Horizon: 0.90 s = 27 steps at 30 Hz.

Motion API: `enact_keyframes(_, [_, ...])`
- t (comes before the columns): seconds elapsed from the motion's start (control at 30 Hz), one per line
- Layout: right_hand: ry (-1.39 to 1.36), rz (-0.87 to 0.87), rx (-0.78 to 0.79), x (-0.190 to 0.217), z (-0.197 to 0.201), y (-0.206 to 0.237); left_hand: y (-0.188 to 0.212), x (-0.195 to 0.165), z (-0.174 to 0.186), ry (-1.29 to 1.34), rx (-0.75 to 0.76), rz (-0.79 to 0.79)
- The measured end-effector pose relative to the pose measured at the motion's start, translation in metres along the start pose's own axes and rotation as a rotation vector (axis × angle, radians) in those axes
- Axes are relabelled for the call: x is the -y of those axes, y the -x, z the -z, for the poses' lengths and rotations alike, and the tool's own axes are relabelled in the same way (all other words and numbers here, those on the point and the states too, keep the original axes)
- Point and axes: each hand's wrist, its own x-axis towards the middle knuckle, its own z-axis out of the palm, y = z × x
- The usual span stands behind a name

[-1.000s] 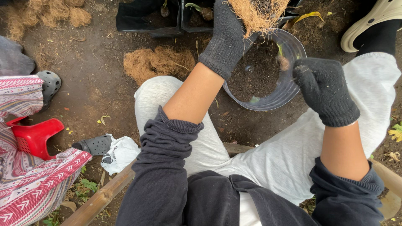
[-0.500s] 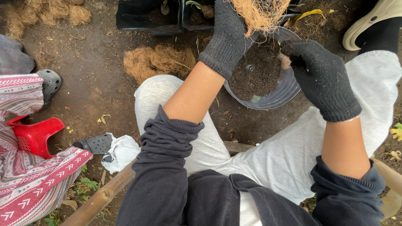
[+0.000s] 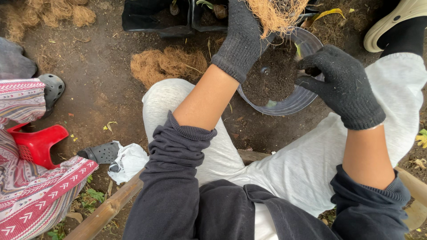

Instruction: The person sits on the ground and shapes loose coconut coir fiber by hand, pressing and folding it inside a clear plastic bowl to form a rounded cup. They work the fiber repeatedly, adding material, and at the end hold up the finished coir cup.

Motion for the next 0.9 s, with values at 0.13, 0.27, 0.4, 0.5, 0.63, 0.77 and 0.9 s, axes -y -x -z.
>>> enact_keyframes(0.13, [0.044, 0.018, 0.015, -0.0014, -0.0013, -0.0005, -0.0013, 0.0012, 0.0027, -0.012, 0.004, -0.001])
enact_keyframes(0.27, [0.053, 0.020, -0.020, -0.0023, -0.0025, 0.0024, -0.0029, 0.0026, 0.0034, -0.013, 0.002, 0.004])
enact_keyframes(0.4, [0.067, 0.003, -0.018, -0.0033, -0.0017, 0.0042, -0.0039, 0.0035, 0.0043, -0.018, 0.002, -0.001])
enact_keyframes(0.5, [0.050, -0.007, -0.003, -0.0031, -0.0021, 0.0028, -0.0051, 0.0042, 0.0049, -0.020, 0.005, -0.002])
enact_keyframes(0.63, [-0.022, 0.035, -0.007, -0.0010, -0.0026, 0.0009, -0.0050, 0.0041, 0.0054, -0.020, 0.008, 0.004])
enact_keyframes(0.77, [0.024, -0.013, -0.005, 0.0006, -0.0032, 0.0004, -0.0043, 0.0035, 0.0051, -0.019, 0.008, 0.008])
enact_keyframes(0.9, [0.077, -0.005, -0.026, 0.0037, -0.0017, -0.0017, -0.0053, 0.0000, 0.0052, -0.009, 0.000, -0.003])
